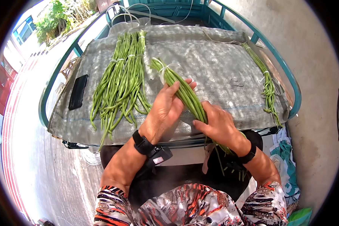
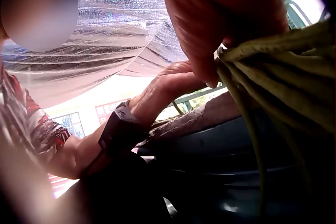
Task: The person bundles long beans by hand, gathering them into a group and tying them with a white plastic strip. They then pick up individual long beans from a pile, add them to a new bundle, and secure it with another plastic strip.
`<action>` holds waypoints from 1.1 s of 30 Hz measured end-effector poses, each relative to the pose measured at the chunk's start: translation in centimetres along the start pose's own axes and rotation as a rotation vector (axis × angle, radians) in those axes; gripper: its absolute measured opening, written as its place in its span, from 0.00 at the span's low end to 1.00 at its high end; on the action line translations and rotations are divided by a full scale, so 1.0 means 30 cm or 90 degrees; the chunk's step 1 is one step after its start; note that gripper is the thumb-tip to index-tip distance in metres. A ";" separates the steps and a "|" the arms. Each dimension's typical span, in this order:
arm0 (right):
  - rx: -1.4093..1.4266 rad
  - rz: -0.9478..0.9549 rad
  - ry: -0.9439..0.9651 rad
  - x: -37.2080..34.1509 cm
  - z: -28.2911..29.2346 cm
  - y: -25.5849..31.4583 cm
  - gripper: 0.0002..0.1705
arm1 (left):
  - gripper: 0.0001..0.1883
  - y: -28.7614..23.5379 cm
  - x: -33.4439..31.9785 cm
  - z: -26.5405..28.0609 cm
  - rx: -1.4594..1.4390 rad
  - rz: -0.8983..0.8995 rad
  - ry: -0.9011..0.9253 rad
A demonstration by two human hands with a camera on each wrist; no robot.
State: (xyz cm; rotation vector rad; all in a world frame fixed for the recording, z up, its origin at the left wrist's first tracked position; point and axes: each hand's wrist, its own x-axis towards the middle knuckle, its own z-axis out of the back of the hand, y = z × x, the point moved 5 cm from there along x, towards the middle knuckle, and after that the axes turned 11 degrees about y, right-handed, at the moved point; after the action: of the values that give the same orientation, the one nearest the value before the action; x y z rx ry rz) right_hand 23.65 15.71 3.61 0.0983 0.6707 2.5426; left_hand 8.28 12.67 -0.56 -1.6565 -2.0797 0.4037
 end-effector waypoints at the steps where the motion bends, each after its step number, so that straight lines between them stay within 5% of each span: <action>1: 0.053 -0.011 0.002 0.004 -0.005 -0.001 0.24 | 0.13 -0.004 0.004 -0.007 0.004 0.005 0.018; 7: 0.372 -0.010 0.001 0.034 -0.042 -0.022 0.20 | 0.24 0.017 -0.010 -0.056 0.050 0.073 0.081; 12: 0.509 -0.049 0.070 0.055 -0.052 -0.028 0.25 | 0.18 0.105 -0.056 -0.019 0.094 0.221 0.058; 18: 0.464 0.137 -0.125 0.020 -0.048 0.009 0.32 | 0.18 0.116 -0.073 -0.050 0.088 0.177 0.017; 22: 0.254 0.171 -0.172 0.018 -0.017 0.016 0.26 | 0.19 0.140 -0.082 -0.048 0.037 0.218 0.040; 25: 0.164 0.069 -0.126 -0.012 -0.020 0.069 0.26 | 0.17 0.150 -0.091 -0.010 0.026 0.238 -0.029; 28: -0.157 0.154 -0.269 -0.044 -0.001 0.103 0.22 | 0.15 0.159 -0.085 0.009 -0.067 0.234 -0.005; 33: -0.136 0.174 -0.220 -0.122 0.073 0.094 0.17 | 0.10 0.156 -0.104 -0.020 -0.063 0.222 -0.035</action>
State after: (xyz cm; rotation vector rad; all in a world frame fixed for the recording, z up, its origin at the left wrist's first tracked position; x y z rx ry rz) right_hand 25.96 12.78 7.10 0.5758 0.2638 2.7386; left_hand 13.07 10.73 -2.86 -2.0974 -1.8725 0.4664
